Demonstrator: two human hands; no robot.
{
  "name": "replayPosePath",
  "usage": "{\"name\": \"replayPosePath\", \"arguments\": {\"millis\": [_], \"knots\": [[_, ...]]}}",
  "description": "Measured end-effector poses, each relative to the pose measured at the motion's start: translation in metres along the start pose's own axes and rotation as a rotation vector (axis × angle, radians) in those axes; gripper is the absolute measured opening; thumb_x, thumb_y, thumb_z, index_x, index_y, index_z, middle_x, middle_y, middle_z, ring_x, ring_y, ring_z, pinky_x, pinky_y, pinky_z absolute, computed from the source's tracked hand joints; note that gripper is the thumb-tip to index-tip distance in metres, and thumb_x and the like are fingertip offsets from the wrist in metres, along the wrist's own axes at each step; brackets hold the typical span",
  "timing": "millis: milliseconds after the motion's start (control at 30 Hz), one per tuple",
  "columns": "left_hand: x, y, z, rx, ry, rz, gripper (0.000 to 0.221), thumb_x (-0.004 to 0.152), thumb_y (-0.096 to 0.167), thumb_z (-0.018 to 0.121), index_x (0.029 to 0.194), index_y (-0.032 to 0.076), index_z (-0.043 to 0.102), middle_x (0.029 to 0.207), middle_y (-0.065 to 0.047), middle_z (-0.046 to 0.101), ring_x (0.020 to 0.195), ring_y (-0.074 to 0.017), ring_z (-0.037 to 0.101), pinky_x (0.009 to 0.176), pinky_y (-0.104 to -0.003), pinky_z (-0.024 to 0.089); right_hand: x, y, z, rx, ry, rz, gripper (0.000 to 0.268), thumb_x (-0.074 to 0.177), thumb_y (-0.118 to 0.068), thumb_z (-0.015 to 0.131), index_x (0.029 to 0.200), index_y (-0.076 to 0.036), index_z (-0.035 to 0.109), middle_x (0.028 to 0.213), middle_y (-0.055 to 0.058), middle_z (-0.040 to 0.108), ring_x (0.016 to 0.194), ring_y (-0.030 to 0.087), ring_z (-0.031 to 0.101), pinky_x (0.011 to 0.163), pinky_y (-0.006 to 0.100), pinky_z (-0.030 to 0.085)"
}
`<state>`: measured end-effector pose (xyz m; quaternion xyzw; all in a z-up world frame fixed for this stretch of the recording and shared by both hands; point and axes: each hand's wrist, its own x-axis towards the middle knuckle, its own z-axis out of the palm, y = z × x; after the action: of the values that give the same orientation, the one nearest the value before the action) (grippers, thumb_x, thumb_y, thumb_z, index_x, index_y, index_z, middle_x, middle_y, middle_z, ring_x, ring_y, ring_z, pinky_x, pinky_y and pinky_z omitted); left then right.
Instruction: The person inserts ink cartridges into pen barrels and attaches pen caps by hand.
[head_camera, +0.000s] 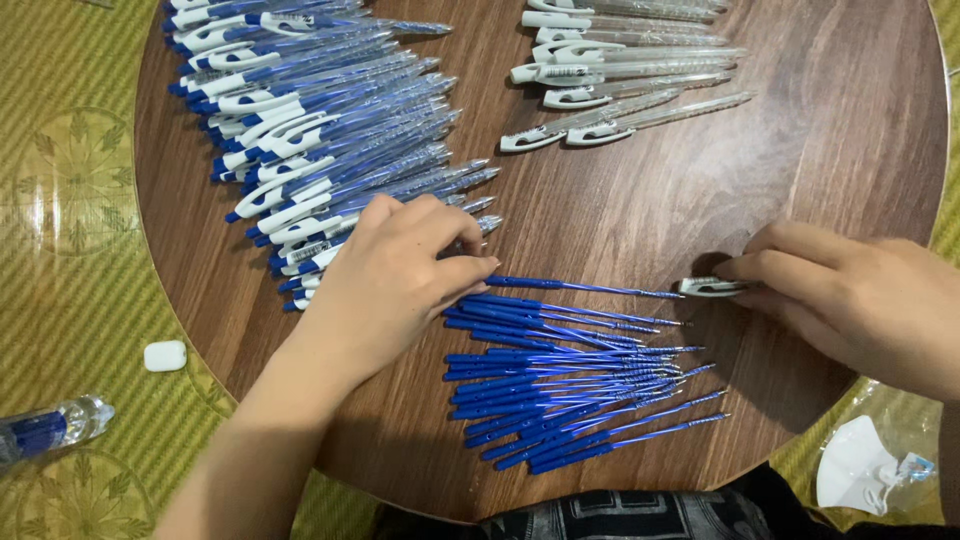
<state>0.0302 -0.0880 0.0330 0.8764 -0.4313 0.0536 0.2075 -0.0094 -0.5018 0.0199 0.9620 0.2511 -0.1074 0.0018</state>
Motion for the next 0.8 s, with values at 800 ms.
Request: {"name": "replayPosePath", "arguments": {"millis": [800], "knots": [[0.002, 0.01, 0.01, 0.286, -0.066, 0.03, 0.011, 0.1, 0.017, 0.066, 0.102, 0.006, 0.067, 0.131, -0.008, 0.06, 0.111, -0.0271, 0.059, 0.079, -0.04, 0.04, 0.009, -0.03, -0.008, -0.169, 0.146, -0.116, 0.027, 0.093, -0.03, 0.059, 0.12, -0.031, 0.062, 0.111, -0.009, 0.062, 0.068, 0.024, 0.07, 0.052, 0.041, 0.057]]}}
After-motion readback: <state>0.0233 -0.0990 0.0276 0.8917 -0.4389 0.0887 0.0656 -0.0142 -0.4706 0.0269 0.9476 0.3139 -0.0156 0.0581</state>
